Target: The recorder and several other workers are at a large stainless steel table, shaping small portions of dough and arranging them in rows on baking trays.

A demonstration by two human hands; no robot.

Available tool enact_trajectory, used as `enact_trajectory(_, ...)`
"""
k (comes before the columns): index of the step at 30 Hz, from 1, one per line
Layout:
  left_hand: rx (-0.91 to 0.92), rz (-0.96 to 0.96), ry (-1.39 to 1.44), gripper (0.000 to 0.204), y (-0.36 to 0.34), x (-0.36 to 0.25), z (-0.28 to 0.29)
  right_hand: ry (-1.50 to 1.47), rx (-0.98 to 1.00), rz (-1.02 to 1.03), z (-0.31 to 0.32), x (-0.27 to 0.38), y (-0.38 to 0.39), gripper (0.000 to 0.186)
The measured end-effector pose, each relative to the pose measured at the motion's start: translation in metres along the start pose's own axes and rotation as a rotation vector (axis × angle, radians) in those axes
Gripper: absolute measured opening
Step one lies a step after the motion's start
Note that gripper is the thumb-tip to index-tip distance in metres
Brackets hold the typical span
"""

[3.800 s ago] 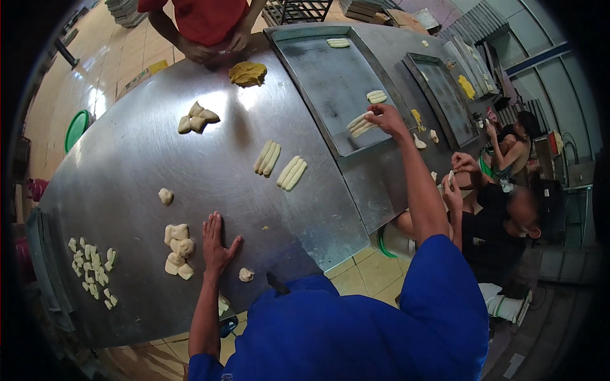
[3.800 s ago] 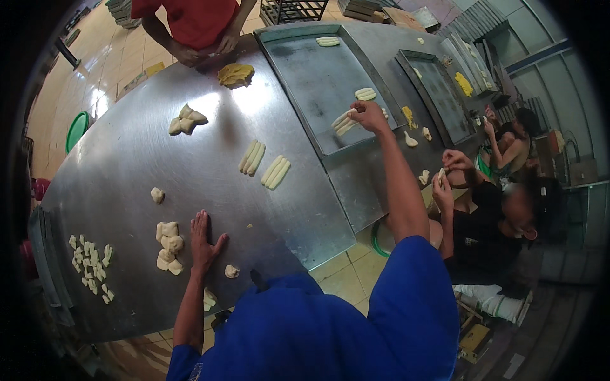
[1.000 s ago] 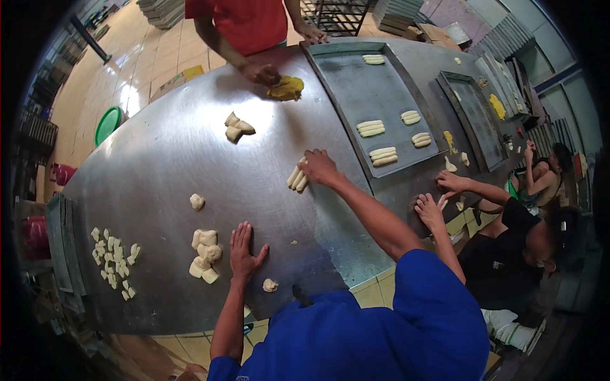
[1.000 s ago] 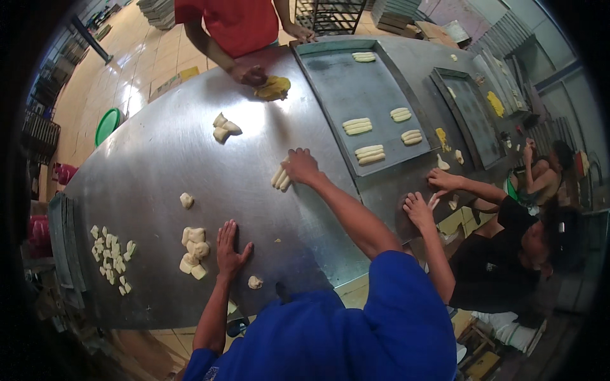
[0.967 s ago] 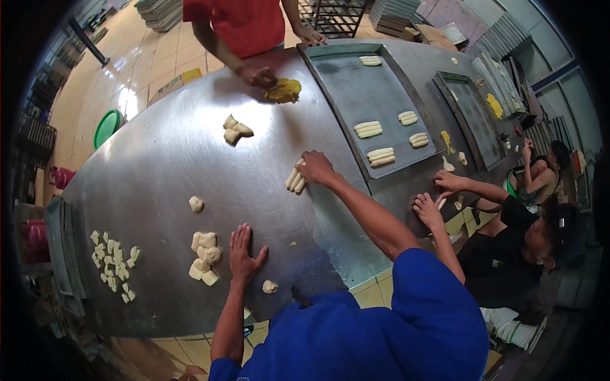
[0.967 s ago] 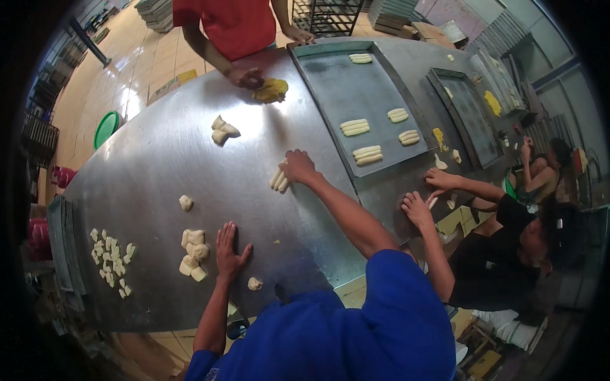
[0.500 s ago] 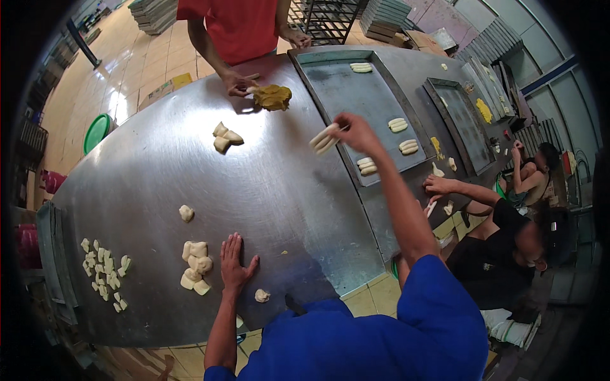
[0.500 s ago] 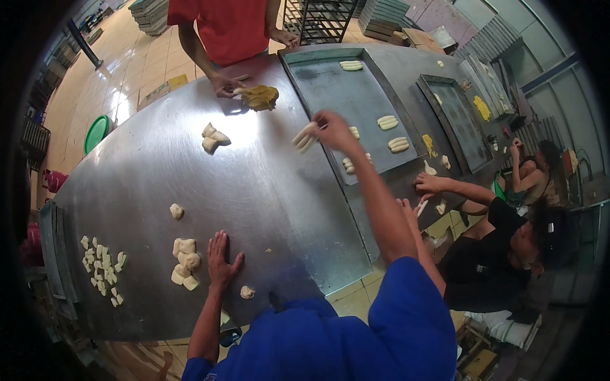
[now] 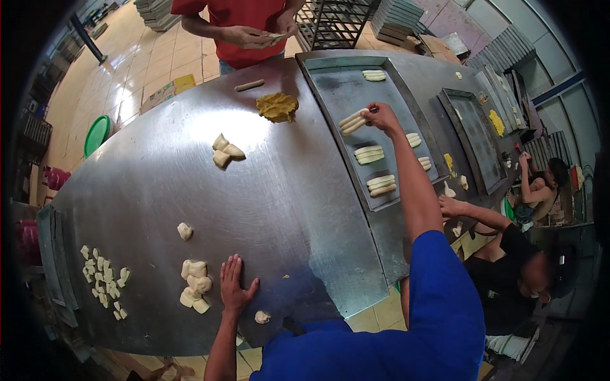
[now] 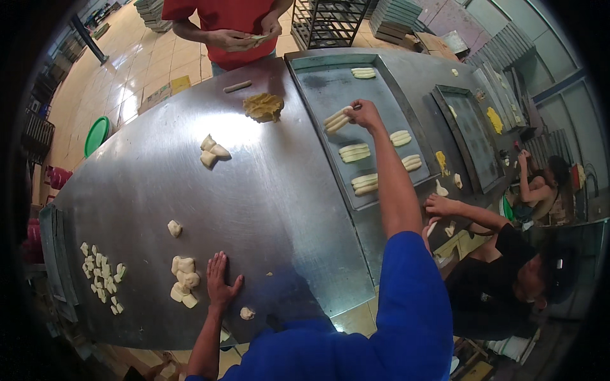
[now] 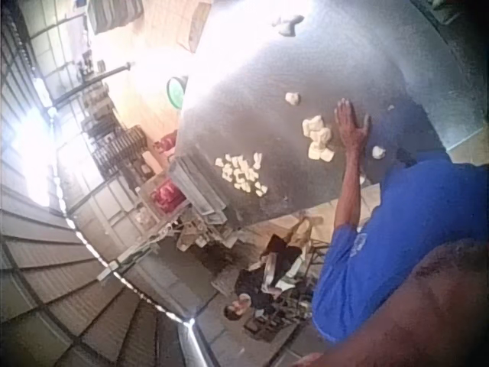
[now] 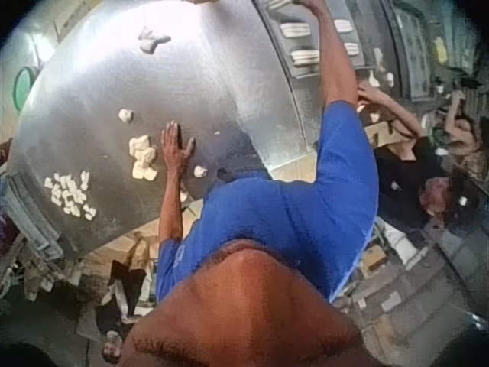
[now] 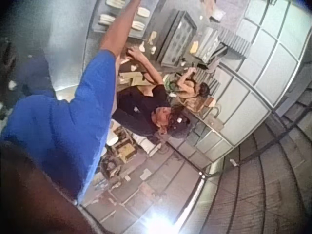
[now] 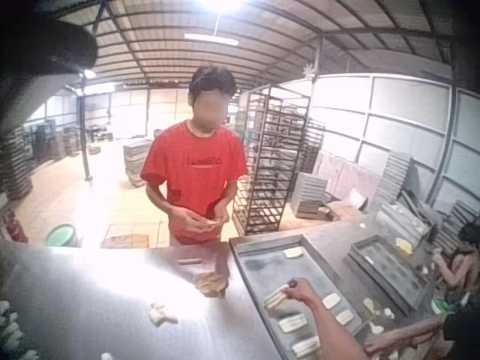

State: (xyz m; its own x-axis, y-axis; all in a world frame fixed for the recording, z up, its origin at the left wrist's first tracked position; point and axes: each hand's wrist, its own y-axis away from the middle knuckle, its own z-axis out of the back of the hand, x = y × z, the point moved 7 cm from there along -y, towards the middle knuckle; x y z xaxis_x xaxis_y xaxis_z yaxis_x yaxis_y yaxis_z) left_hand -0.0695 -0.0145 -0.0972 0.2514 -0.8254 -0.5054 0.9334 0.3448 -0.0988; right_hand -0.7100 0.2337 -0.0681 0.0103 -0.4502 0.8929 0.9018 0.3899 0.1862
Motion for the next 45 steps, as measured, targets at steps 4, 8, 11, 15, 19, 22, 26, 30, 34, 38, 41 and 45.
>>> enact_trajectory(4,0.017,-0.015,0.01,0.08,-0.004,-0.001,-0.006,0.494,-0.124,0.15,0.005,-0.043,-0.009,0.032)
enact_trajectory(8,0.005,-0.005,-0.017,0.081,-0.004,-0.001,-0.004,0.849,-0.046,0.237,-0.025,-0.049,-0.002,0.046)
enact_trajectory(11,0.026,0.011,0.033,0.08,-0.005,-0.004,-0.001,0.882,-0.371,0.449,-0.046,-0.011,0.034,0.047)
enact_trajectory(15,-0.032,0.043,-0.013,0.079,-0.002,0.008,0.003,0.401,-0.075,0.529,-0.162,0.099,0.134,0.039)
enact_trajectory(19,-0.06,0.0,0.063,0.078,0.003,0.007,0.001,0.203,0.373,0.405,-0.289,0.123,0.219,0.037)
enact_trajectory(22,-0.078,0.007,0.111,0.077,0.004,0.009,0.009,0.187,0.564,0.541,-0.381,0.129,0.26,0.039)
enact_trajectory(26,-0.11,0.028,0.119,0.07,0.014,-0.001,0.018,0.333,0.594,0.648,-0.485,0.149,0.289,0.045)
enact_trajectory(30,-0.044,0.37,0.575,0.061,0.046,-0.014,0.019,0.49,0.48,0.608,-0.56,0.149,0.314,0.063)
enact_trajectory(34,-0.165,0.643,1.156,0.047,0.069,0.01,0.014,0.459,0.519,0.518,-0.555,0.149,0.305,0.045)
enact_trajectory(38,-0.603,0.84,1.693,0.045,0.112,0.082,0.045,0.096,0.734,0.539,-0.524,0.19,0.392,0.035)
enact_trajectory(41,-0.523,0.631,1.795,0.047,0.06,0.062,0.077,0.013,0.916,0.28,-0.461,0.178,0.423,0.038)
enact_trajectory(45,-0.381,0.599,1.239,0.049,0.009,0.02,0.08,-0.123,0.671,0.148,-0.397,0.131,0.397,0.033)
